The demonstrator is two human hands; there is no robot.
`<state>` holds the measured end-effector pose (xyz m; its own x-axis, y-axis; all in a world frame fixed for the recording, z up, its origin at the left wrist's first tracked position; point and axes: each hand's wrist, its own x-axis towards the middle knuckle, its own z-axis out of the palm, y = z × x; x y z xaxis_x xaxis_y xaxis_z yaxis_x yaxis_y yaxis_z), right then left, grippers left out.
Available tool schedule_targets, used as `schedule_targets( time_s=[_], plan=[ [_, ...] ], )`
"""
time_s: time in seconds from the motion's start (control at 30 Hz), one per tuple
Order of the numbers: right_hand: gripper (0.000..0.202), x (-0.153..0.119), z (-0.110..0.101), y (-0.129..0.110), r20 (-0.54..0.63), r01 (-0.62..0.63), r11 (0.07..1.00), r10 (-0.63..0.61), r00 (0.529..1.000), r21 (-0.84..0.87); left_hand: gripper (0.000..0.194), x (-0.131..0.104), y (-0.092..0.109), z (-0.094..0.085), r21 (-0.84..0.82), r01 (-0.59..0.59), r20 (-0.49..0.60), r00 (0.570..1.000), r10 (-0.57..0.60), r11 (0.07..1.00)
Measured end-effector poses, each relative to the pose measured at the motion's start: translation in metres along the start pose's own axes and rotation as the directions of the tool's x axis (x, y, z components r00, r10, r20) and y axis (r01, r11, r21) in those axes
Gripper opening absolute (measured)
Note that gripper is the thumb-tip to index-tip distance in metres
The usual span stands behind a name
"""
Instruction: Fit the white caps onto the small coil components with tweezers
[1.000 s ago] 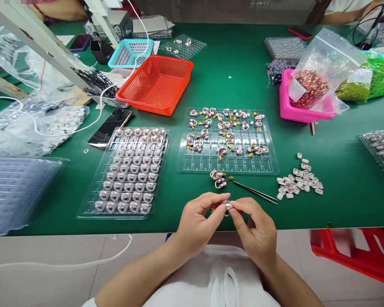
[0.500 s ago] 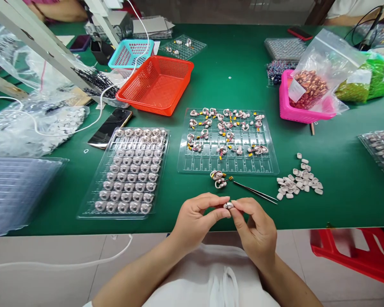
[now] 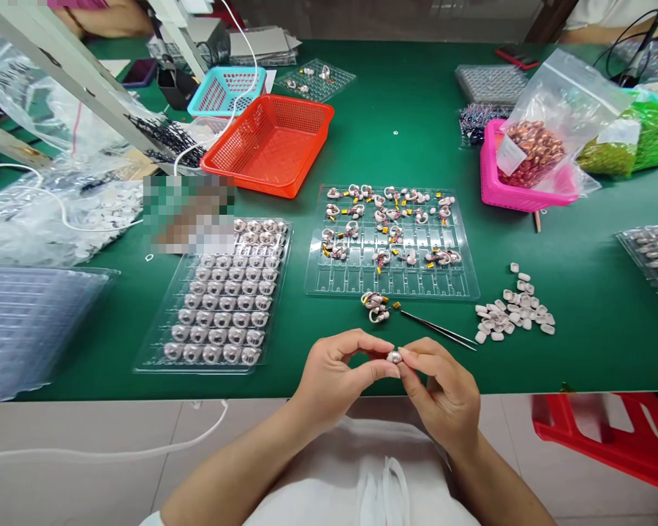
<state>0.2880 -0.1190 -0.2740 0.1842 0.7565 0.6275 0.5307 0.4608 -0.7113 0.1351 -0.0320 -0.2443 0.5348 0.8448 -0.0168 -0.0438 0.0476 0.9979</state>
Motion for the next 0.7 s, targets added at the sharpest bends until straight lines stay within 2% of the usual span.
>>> schedule_targets(
  time_s=[0.2, 0.37, 0.5, 0.6, 0.7],
  plan=[
    [0.042, 0.001, 0.002, 0.003, -0.017, 0.049, 0.998, -0.049, 0.999, -0.036, 0.011, 0.001, -0.003, -0.002, -0.026, -0.162, 0.036, 0.986, 0.163, 0.986],
    [0.037, 0.004, -0.001, 0.001, -0.012, 0.031, 0.999, -0.031, 0.999, -0.009, 0.013, 0.000, -0.004, -0.006, -0.047, -0.105, 0.100, 0.989, 0.109, 0.993],
    [0.028, 0.011, -0.009, -0.002, 0.107, -0.069, 0.995, 0.062, 0.992, 0.067, 0.009, -0.002, -0.002, -0.008, -0.018, -0.093, 0.102, 0.990, 0.095, 0.995],
    [0.019, 0.014, -0.014, -0.002, 0.201, -0.196, 0.975, 0.172, 0.964, 0.105, 0.009, -0.004, 0.000, -0.007, 0.020, -0.113, 0.110, 0.988, 0.110, 0.993],
    [0.017, 0.012, -0.013, 0.001, 0.216, -0.294, 0.938, 0.253, 0.943, 0.184, 0.009, -0.005, 0.002, -0.005, 0.061, -0.147, 0.095, 0.986, 0.141, 0.987]
  ],
)
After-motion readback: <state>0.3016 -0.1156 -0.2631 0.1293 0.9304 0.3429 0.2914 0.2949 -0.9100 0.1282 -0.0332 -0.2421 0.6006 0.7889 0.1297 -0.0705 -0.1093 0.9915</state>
